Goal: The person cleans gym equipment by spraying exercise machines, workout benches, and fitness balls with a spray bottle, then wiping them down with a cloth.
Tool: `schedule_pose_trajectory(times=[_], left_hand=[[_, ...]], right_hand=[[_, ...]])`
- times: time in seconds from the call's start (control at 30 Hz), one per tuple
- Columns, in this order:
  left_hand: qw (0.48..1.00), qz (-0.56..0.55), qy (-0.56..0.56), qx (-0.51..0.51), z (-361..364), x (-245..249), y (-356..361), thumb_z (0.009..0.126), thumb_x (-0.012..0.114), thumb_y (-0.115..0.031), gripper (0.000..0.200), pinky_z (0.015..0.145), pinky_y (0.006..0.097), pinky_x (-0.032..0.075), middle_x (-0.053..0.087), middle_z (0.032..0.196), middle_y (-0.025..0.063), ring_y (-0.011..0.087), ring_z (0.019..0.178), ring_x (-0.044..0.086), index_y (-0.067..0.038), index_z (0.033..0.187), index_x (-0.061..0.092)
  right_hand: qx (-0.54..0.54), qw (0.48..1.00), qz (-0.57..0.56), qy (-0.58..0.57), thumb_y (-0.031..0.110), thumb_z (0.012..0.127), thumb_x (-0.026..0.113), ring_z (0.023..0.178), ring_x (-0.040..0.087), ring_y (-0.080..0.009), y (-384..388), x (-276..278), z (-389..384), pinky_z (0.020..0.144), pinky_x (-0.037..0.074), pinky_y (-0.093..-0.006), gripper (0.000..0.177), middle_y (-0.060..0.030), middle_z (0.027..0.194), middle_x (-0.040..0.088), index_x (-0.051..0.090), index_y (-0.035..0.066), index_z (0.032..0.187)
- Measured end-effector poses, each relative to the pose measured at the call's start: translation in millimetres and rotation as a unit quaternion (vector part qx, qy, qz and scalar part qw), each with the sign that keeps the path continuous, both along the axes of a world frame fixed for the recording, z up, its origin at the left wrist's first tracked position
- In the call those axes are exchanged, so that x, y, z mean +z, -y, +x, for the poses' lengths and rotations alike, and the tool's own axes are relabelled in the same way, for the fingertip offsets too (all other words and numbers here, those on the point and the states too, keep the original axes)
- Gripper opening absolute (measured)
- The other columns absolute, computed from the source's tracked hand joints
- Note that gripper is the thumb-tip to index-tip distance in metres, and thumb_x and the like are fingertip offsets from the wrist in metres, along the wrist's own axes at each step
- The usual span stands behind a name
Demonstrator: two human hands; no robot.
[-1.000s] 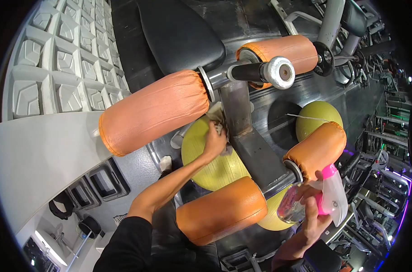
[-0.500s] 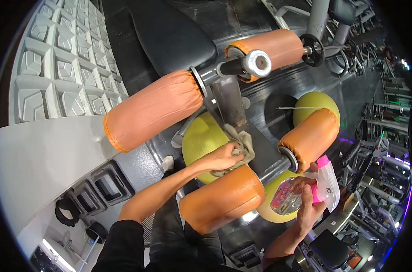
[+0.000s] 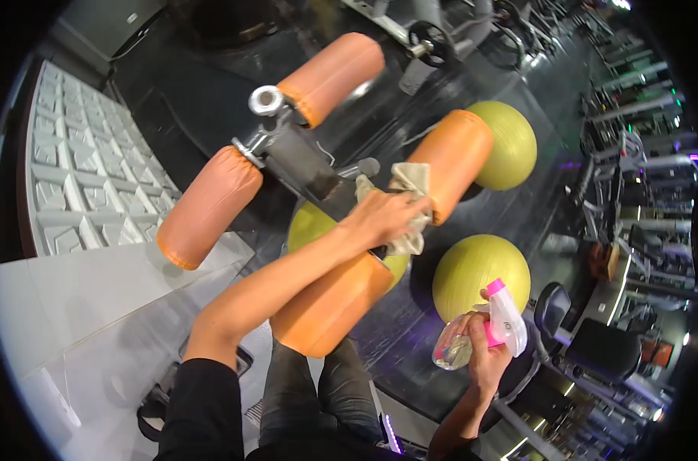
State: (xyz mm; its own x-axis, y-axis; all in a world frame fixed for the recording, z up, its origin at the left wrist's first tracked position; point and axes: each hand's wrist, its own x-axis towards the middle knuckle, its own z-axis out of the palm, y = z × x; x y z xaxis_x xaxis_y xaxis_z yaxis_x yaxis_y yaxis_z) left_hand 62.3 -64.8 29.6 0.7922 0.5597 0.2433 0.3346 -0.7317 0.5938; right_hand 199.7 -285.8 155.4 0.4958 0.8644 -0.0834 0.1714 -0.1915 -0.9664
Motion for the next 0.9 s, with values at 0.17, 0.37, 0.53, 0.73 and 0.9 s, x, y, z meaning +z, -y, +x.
schedule_pose_trajectory(times=[0.17, 0.37, 0.53, 0.73, 0.9], left_hand=[[0.964, -0.170, -0.202, -0.038, -21, 40, 3, 0.079, 0.071, -0.020, 0.039, 0.070, 0.0484, 0.051, 0.066, 0.081, 0.0153, 0.0348, 0.084, 0.066, -0.013, 0.112, 0.053], [0.977, 0.006, -0.207, -0.058, 24, 37, 8, 0.077, 0.068, -0.013, 0.024, 0.069, 0.0438, 0.053, 0.068, 0.080, 0.0152, 0.0330, 0.078, 0.068, -0.010, 0.100, 0.065], [0.982, 0.040, -0.183, 0.023, 17, 29, 30, 0.074, 0.069, -0.012, 0.034, 0.062, 0.0444, 0.052, 0.067, 0.074, 0.0144, 0.0328, 0.071, 0.068, -0.010, 0.107, 0.061], [0.957, -0.020, -0.291, 0.012, 7, 45, 32, 0.076, 0.062, -0.007, 0.030, 0.065, 0.0472, 0.051, 0.068, 0.080, 0.0156, 0.0339, 0.077, 0.068, -0.010, 0.106, 0.061], [0.969, 0.035, -0.237, 0.066, 31, 35, 30, 0.075, 0.063, -0.008, 0.028, 0.066, 0.0472, 0.051, 0.069, 0.082, 0.0172, 0.0339, 0.078, 0.069, -0.010, 0.103, 0.064]], right_hand=[[-0.033, 0.998, -0.047, -0.005, 0.004, 0.081, 0.068, 0.064, 0.058, -0.0106, 44, -3, 10, 0.059, 0.047, -0.0257, 0.026, -0.0053, 0.072, 0.062, 0.059, -0.005, 0.104], [-0.006, 0.998, -0.059, 0.028, 0.006, 0.082, 0.069, 0.060, 0.058, -0.0101, 66, -22, 22, 0.057, 0.047, -0.0254, 0.024, -0.0039, 0.069, 0.062, 0.060, -0.005, 0.101], [0.006, 0.999, -0.033, 0.037, 0.005, 0.081, 0.070, 0.058, 0.058, -0.0103, 53, -10, 26, 0.056, 0.046, -0.0251, 0.025, -0.0046, 0.070, 0.063, 0.061, -0.003, 0.102], [0.043, 0.998, -0.039, 0.026, 0.005, 0.080, 0.072, 0.064, 0.057, -0.0087, 55, -3, 37, 0.061, 0.047, -0.0250, 0.027, -0.0041, 0.074, 0.063, 0.062, -0.002, 0.104], [0.086, 0.994, -0.059, -0.020, 0.007, 0.083, 0.071, 0.071, 0.053, -0.0069, 48, -2, 33, 0.064, 0.044, -0.0244, 0.030, 0.0008, 0.078, 0.059, 0.061, 0.002, 0.110]])
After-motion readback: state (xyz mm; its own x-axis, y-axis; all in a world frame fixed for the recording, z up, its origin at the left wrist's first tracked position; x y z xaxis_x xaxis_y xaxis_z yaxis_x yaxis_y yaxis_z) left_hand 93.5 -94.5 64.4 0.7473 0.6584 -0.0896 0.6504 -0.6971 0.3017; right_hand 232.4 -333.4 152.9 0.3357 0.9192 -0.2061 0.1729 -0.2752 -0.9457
